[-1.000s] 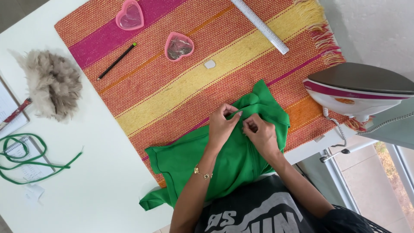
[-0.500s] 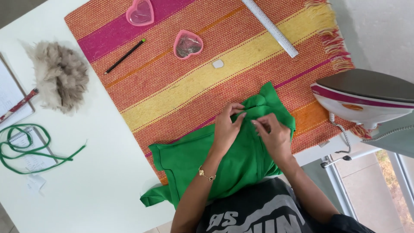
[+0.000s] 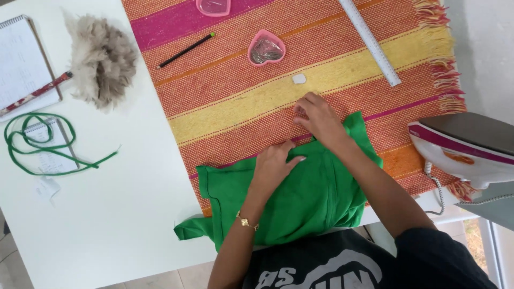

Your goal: The person is preparing a green garment by folding the edges and securing them with sewing pins on a workspace. They also use an iron to press the fabric flat.

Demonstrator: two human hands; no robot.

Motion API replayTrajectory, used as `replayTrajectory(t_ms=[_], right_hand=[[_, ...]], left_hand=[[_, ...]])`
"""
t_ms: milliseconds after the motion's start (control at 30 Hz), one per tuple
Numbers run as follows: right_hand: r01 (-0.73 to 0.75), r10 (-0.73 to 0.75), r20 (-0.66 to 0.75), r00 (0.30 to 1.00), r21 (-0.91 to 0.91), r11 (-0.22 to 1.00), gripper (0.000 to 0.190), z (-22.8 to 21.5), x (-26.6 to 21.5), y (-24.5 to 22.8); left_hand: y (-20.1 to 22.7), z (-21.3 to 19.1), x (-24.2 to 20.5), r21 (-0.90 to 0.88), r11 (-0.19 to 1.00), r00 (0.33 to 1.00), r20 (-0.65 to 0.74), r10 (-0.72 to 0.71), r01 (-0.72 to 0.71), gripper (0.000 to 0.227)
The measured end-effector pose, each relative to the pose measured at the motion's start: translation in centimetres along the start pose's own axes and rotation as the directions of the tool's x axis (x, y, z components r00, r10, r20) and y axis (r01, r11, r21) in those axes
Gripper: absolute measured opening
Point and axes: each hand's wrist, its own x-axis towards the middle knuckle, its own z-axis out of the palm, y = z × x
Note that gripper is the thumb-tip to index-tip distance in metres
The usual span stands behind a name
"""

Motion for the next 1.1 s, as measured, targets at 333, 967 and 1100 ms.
replayTrajectory(t_ms=[333,967,1100], right_hand=[[-0.099,0.098,-0.11,0.989,-0.005,0.995,0.011,1.0,-1.8,-0.5],[-0.478,0.676,-0.142,0.723,0.604,0.638,0.01,12.3,-10.7,-16.4],[-0.546,0.723,-0.075,0.686,0.604,0.581,0.01,13.2,-10.7,-16.4]], left_hand=[[-5.3,-8.7,-3.6,-0.262,0.961,0.98,0.194,-0.042,0.093,0.028],[-11.5,-4.8,-4.2,-0.285,0.958,0.986,0.165,0.001,0.046,0.026],[-11.1,-5.2,-4.8,-0.313,0.949,0.989,0.148,0.0,0.047,0.023]])
